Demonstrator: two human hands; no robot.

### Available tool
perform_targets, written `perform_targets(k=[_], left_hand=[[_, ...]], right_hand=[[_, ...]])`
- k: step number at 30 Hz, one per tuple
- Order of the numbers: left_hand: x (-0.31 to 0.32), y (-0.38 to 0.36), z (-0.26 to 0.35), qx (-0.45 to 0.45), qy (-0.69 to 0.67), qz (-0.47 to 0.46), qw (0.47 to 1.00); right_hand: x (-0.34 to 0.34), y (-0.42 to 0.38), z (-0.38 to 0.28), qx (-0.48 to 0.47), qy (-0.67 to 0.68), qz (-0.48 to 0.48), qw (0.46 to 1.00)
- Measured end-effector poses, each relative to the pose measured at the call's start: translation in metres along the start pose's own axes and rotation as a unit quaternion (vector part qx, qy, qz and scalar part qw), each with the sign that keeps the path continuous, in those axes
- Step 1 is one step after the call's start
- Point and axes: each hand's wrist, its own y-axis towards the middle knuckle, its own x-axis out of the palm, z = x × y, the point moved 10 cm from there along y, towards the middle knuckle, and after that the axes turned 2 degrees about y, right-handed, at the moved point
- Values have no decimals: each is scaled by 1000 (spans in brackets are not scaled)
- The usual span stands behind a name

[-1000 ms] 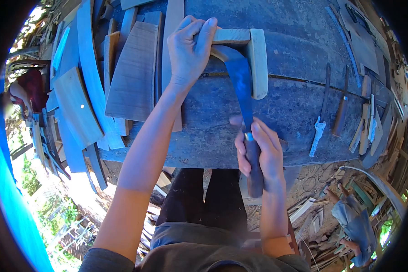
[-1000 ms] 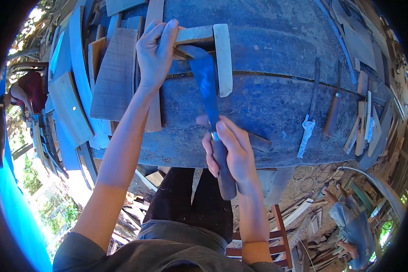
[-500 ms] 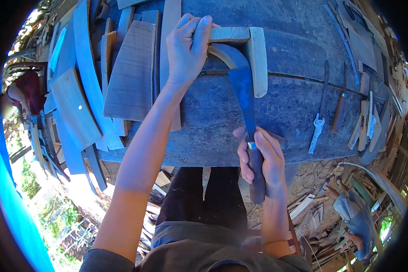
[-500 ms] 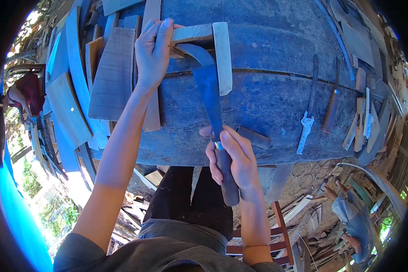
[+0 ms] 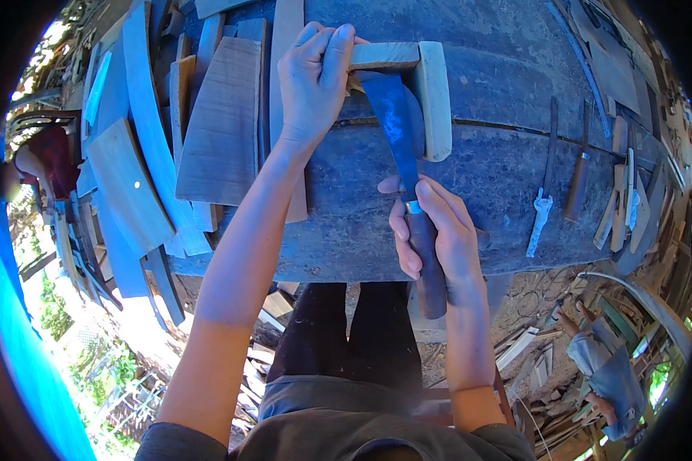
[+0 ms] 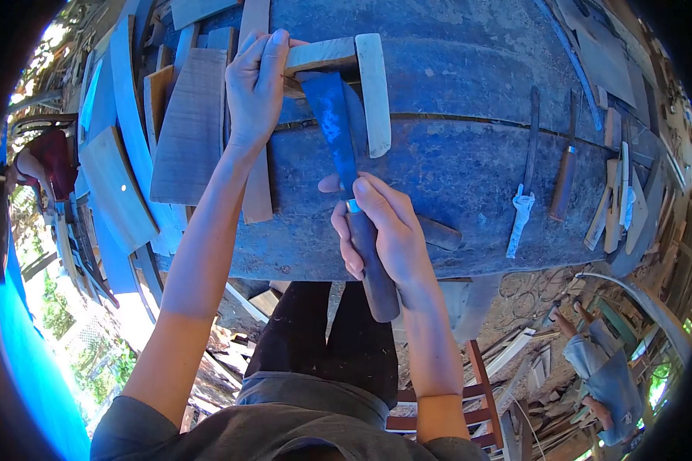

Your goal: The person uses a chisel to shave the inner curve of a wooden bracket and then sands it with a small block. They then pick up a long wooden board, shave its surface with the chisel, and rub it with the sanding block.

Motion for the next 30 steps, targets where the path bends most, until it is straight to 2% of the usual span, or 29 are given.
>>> perform_targets(k=[2,4,5,7,10,15,20,22,25,30], left_hand=[[0,3,2,1,-6,-3,1000],[4,-1,-7,-65,-15,-34,997],[4,-1,-9,-66,-17,-33,997],[3,2,-3,-25,-26,-16,999],[4,2,-2,-44,-46,-38,997],[4,3,-6,-22,-38,-45,998],[5,0,-3,-26,-30,-55,998],[8,-1,-13,-78,-65,-57,993],[6,1,-8,-28,-42,-52,997],[6,-1,-9,-34,-53,-61,996]], right_hand=[[-3,-11,3,-1,-1,-6,1000],[-3,-18,5,3,-6,-11,1000],[-4,-20,5,6,-6,-8,1000],[-3,-17,2,10,-9,-2,1000],[5,-2,0,9,6,-11,1000],[-2,-17,6,9,3,-7,1000],[8,1,4,6,7,-9,1000],[8,0,5,-1,8,-11,1000],[1,-12,7,9,9,-8,1000],[11,9,4,-8,-4,-4,1000]])
